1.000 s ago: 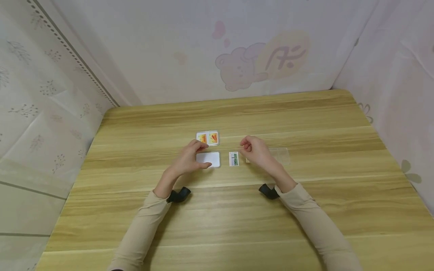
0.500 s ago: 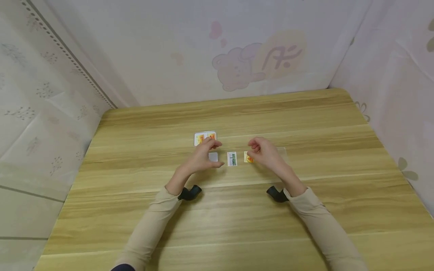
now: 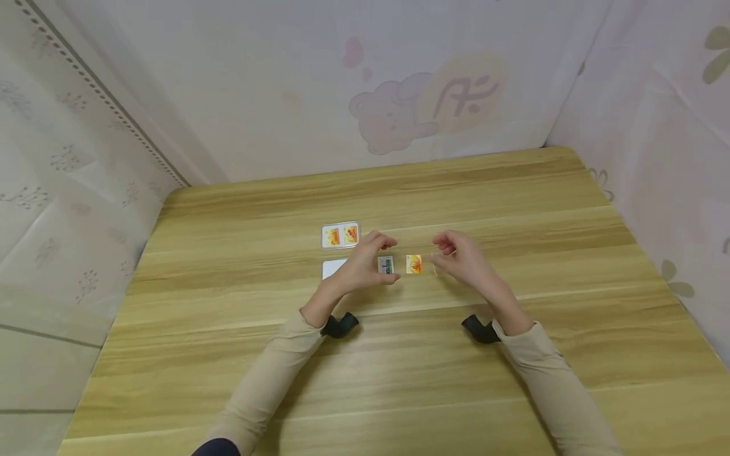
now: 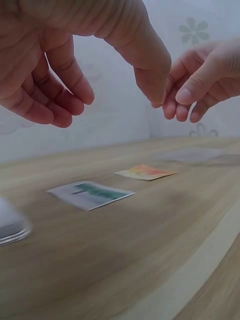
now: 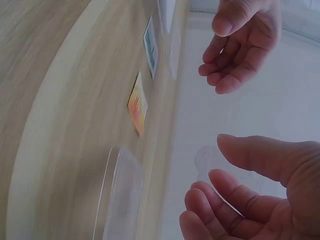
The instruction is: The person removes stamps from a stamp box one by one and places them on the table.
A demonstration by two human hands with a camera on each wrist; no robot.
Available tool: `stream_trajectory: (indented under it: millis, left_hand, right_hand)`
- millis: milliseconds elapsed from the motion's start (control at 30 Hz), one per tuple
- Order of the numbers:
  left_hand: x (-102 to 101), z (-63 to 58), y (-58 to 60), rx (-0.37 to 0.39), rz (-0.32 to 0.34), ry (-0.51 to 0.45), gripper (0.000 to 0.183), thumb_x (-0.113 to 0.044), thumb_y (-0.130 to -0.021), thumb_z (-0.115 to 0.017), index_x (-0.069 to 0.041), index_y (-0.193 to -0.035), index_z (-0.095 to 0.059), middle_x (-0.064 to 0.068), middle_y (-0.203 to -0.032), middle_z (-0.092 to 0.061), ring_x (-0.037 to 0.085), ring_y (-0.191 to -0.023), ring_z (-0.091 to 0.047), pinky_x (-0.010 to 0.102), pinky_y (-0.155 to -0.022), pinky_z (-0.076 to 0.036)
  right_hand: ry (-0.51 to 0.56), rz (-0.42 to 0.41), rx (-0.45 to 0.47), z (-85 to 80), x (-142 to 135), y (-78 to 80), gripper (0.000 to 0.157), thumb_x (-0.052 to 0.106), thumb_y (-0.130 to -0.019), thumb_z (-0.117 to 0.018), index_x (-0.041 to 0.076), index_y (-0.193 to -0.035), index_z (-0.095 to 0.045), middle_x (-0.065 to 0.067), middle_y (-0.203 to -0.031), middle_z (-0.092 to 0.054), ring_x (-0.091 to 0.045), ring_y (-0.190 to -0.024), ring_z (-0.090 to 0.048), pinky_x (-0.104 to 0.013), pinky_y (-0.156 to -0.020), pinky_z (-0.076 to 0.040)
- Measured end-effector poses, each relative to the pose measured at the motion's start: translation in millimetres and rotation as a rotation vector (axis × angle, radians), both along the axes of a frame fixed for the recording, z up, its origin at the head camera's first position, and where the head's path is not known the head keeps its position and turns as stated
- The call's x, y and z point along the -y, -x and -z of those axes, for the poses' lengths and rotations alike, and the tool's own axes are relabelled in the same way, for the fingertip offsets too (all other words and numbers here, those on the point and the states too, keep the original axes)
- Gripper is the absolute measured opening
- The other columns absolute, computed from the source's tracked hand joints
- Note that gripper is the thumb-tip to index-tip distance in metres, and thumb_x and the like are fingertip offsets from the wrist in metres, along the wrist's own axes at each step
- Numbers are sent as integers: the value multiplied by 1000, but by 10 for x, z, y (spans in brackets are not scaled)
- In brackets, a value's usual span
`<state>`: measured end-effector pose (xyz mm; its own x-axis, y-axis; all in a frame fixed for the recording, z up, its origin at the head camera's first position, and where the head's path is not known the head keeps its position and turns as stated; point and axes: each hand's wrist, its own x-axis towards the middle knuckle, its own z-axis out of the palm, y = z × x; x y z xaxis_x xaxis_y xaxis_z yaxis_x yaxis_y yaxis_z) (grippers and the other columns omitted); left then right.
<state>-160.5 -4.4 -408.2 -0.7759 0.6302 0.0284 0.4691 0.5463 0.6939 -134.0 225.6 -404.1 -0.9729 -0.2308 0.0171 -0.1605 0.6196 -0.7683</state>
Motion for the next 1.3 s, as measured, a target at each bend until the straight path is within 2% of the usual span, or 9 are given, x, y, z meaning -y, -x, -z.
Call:
stream_trajectory:
  millis: [100,200,533,767,967,1300]
  left_hand:
    - [-99,-24,6,11,2,12,62,-15,-76,-77,6,-127,-49,14,-123,-47,26,-115,-47,29,-96,-41]
    - [-191,-28,21,-9,6,40,62,-17,-75,-78,4,-126,-50,14,-123,-48,24,-115,-47,28,-97,-40]
    - [-458,10,72,-29,35,102,61,-20,-76,-77,3,-125,-51,12,-122,-50,22,-115,-46,23,-97,-38]
    - [-655,37,118,-71,43,196,68,-28,-76,-78,2,-130,-49,12,-125,-50,23,-118,-45,25,-100,-36]
    - [-814,69,152,-91,46,326,73,-35,-76,-77,0,-132,-47,11,-127,-49,22,-119,-44,23,-100,-36]
    - [-961,150,190,-151,66,465,64,-38,-76,-75,-4,-126,-54,8,-123,-52,20,-112,-47,22,-96,-38]
  right_hand:
    - [-16,15,6,2,-74,-23,34,2,-84,-67,-13,-112,-55,-27,-106,-59,-36,-93,-54,-47,-81,-46]
    - [-37,20,-3,17,-141,-34,35,2,-83,-67,-13,-111,-55,-28,-105,-59,-37,-93,-54,-49,-81,-46]
    - [-100,-10,-11,55,-297,-64,42,-1,-79,-71,-13,-114,-52,-29,-108,-56,-41,-98,-51,-53,-82,-44]
    - [-192,-33,-23,91,-404,-65,50,2,-77,-74,-12,-118,-50,-32,-112,-52,-45,-102,-48,-57,-84,-40]
    - [-246,-33,-27,106,-452,-52,54,0,-74,-75,-14,-119,-49,-32,-110,-50,-44,-101,-46,-56,-84,-39]
    - [-289,-75,0,124,-508,-30,55,-1,-75,-73,-14,-123,-48,-33,-118,-49,-46,-107,-44,-58,-90,-35]
